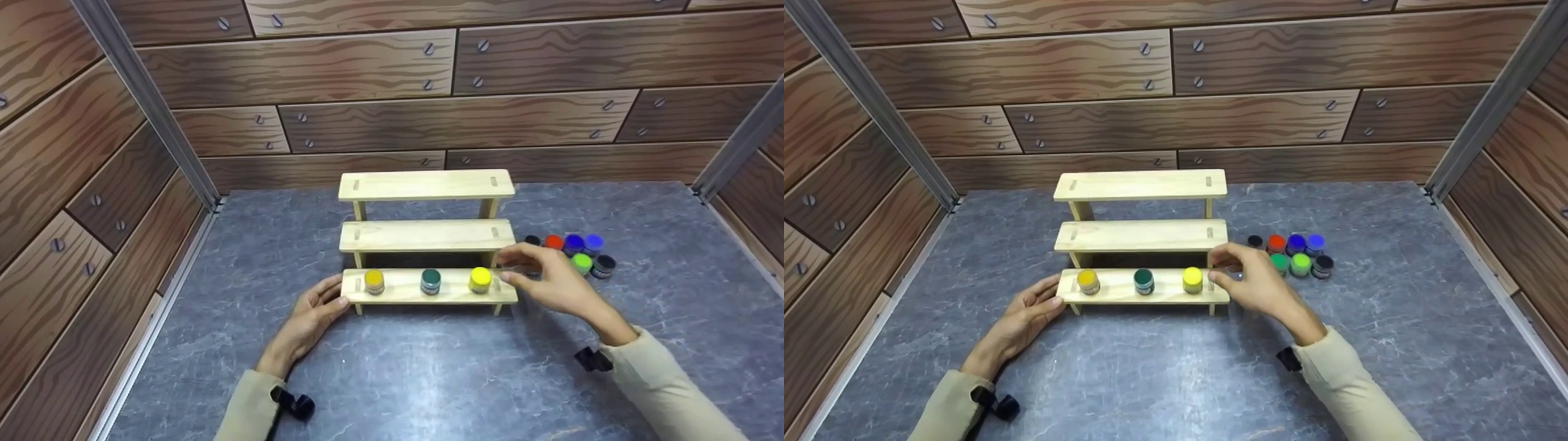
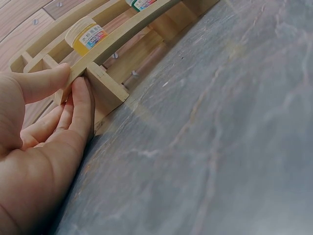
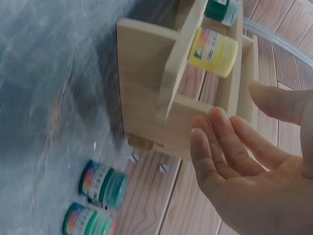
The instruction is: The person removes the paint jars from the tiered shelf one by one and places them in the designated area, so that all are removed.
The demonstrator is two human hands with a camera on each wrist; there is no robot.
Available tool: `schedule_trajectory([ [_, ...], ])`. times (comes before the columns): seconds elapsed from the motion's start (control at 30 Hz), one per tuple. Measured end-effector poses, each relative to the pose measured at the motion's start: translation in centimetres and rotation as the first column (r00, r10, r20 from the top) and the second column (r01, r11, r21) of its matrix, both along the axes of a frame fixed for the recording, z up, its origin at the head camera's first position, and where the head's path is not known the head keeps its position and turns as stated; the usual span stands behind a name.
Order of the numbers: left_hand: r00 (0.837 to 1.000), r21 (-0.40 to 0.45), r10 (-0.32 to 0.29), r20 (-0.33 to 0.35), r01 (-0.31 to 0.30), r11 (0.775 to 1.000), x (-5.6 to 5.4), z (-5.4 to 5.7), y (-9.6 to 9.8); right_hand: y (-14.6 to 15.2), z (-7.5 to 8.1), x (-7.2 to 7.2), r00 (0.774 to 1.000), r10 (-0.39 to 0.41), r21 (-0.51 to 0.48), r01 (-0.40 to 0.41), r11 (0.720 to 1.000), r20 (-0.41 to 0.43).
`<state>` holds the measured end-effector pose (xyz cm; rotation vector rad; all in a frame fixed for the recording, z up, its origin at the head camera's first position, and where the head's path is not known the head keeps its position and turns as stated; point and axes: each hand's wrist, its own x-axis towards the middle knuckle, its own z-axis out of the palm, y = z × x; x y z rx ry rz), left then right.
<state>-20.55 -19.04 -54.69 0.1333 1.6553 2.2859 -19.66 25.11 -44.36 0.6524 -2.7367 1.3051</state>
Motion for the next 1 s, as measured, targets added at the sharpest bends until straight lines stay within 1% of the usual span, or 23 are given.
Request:
schedule_trajectory([
  [0.1,1.000,-0.001,-0.003,0.005,0.003,1.000,0.0,-0.1,0.0,-0.8,-0.5,-0.1,1.000,0.019,-0.009,-0.018,1.000,0.015],
  [0.33,1.000,-0.016,-0.006,0.006,0.006,1.000,-0.1,0.0,0.0,-2.5,-1.5,-0.5,0.998,0.040,0.016,-0.041,0.999,0.040],
  [0.5,1.000,-0.015,-0.002,0.011,0.002,1.000,-0.1,0.1,-0.1,-3.3,-1.6,-0.7,0.997,0.050,0.018,-0.051,0.999,0.052],
  [0.77,1.000,-0.018,-0.011,0.000,0.011,1.000,-0.1,0.3,0.1,-2.6,-1.1,-0.1,0.998,0.063,0.028,-0.064,0.998,0.019],
  [0.9,1.000,-0.016,-0.008,-0.001,0.008,1.000,0.0,0.2,0.0,-1.7,-0.9,0.2,0.999,0.042,0.032,-0.042,0.999,0.002],
  [1.0,1.000,-0.013,-0.009,-0.003,0.009,1.000,0.1,0.2,0.0,-0.8,-0.7,0.4,1.000,0.025,0.018,-0.025,1.000,-0.008],
])
